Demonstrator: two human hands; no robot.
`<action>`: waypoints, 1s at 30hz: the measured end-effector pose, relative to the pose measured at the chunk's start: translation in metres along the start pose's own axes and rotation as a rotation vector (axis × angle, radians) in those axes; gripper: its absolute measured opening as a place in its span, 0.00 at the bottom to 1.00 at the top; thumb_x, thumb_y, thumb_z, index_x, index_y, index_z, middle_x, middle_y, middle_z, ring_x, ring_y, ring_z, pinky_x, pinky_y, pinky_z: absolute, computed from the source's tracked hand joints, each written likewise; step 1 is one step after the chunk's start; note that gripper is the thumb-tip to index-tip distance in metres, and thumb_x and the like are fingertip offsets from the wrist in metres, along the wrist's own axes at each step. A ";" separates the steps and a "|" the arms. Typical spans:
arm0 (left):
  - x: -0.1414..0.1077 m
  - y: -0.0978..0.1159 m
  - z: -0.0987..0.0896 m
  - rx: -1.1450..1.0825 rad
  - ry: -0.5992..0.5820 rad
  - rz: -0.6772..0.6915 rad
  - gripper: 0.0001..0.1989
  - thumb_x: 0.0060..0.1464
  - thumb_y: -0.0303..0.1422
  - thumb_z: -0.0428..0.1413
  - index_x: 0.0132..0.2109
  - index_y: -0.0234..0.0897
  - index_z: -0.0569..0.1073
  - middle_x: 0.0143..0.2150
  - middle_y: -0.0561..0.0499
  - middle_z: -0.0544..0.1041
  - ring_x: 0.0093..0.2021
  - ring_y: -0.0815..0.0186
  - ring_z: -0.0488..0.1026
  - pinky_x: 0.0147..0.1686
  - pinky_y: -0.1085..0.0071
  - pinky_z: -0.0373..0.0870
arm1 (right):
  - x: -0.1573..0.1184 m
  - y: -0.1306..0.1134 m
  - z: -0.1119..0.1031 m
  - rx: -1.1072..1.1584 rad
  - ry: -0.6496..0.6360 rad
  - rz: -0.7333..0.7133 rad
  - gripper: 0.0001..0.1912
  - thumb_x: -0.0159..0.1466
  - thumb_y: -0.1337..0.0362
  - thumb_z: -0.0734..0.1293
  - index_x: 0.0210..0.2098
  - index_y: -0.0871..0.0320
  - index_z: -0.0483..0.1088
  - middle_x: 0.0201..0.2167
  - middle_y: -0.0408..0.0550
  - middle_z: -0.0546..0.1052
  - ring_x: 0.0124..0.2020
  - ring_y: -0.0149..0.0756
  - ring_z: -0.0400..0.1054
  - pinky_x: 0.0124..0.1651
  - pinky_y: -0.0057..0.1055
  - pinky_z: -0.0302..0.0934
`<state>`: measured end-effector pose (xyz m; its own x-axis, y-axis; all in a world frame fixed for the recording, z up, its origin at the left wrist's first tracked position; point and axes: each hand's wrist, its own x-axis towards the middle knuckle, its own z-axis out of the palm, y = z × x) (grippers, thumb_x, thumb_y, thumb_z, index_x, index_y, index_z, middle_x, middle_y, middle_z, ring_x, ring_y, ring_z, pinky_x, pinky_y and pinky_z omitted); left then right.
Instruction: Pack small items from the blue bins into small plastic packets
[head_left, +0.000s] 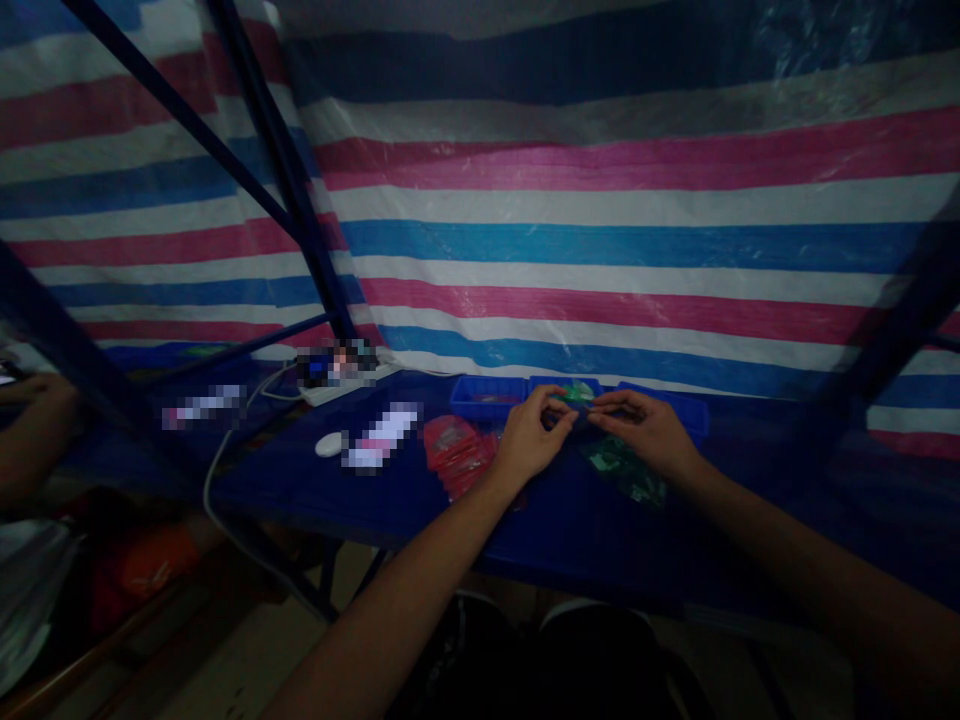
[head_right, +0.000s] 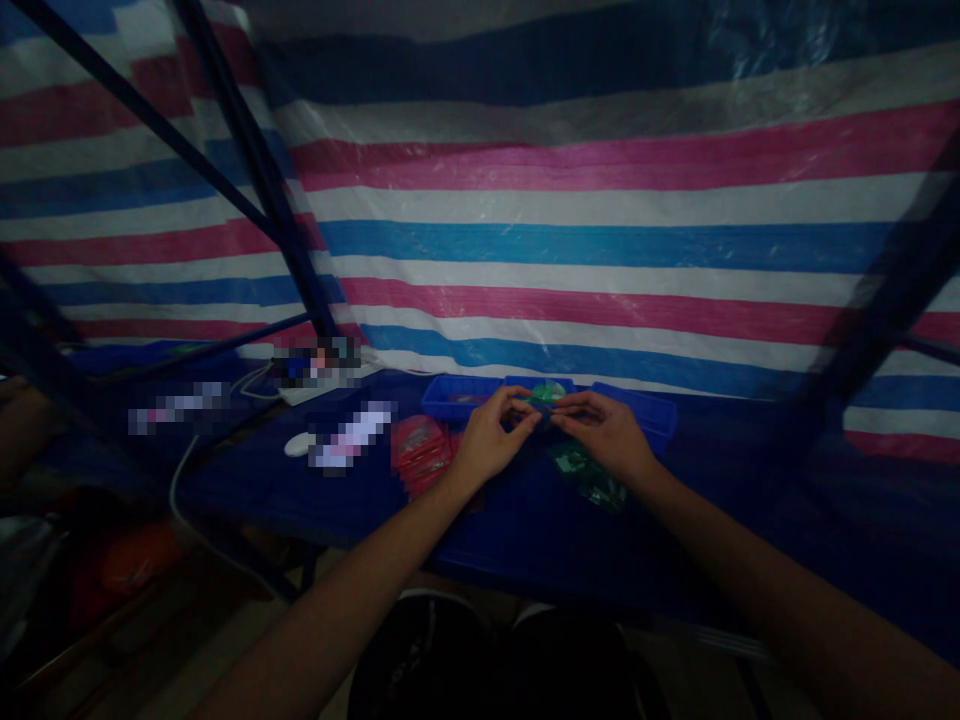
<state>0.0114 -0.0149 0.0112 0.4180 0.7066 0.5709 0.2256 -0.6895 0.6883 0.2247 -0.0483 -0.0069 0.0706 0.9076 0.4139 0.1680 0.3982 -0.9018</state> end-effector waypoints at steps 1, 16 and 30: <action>0.000 -0.003 0.001 0.016 -0.009 -0.009 0.16 0.63 0.34 0.59 0.56 0.39 0.69 0.44 0.49 0.82 0.42 0.64 0.79 0.43 0.66 0.75 | 0.001 0.000 -0.001 0.000 0.025 0.002 0.23 0.55 0.52 0.79 0.44 0.57 0.77 0.41 0.51 0.83 0.42 0.42 0.79 0.51 0.41 0.72; 0.001 -0.004 -0.001 0.105 0.011 0.049 0.11 0.69 0.35 0.49 0.51 0.39 0.74 0.49 0.47 0.80 0.50 0.61 0.77 0.53 0.62 0.72 | 0.015 -0.014 -0.061 -1.096 0.080 -0.480 0.10 0.68 0.59 0.65 0.39 0.55 0.77 0.39 0.53 0.81 0.46 0.51 0.72 0.55 0.52 0.63; 0.000 -0.004 -0.001 0.107 0.008 0.046 0.13 0.71 0.35 0.47 0.56 0.39 0.71 0.51 0.46 0.80 0.53 0.61 0.77 0.57 0.61 0.71 | -0.009 -0.009 -0.006 -0.879 -0.580 -0.392 0.14 0.67 0.64 0.67 0.52 0.53 0.75 0.48 0.51 0.80 0.51 0.44 0.73 0.57 0.42 0.64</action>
<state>0.0098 -0.0118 0.0083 0.4232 0.6746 0.6048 0.2990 -0.7341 0.6096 0.2287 -0.0611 -0.0020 -0.5692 0.7561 0.3229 0.7295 0.6456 -0.2258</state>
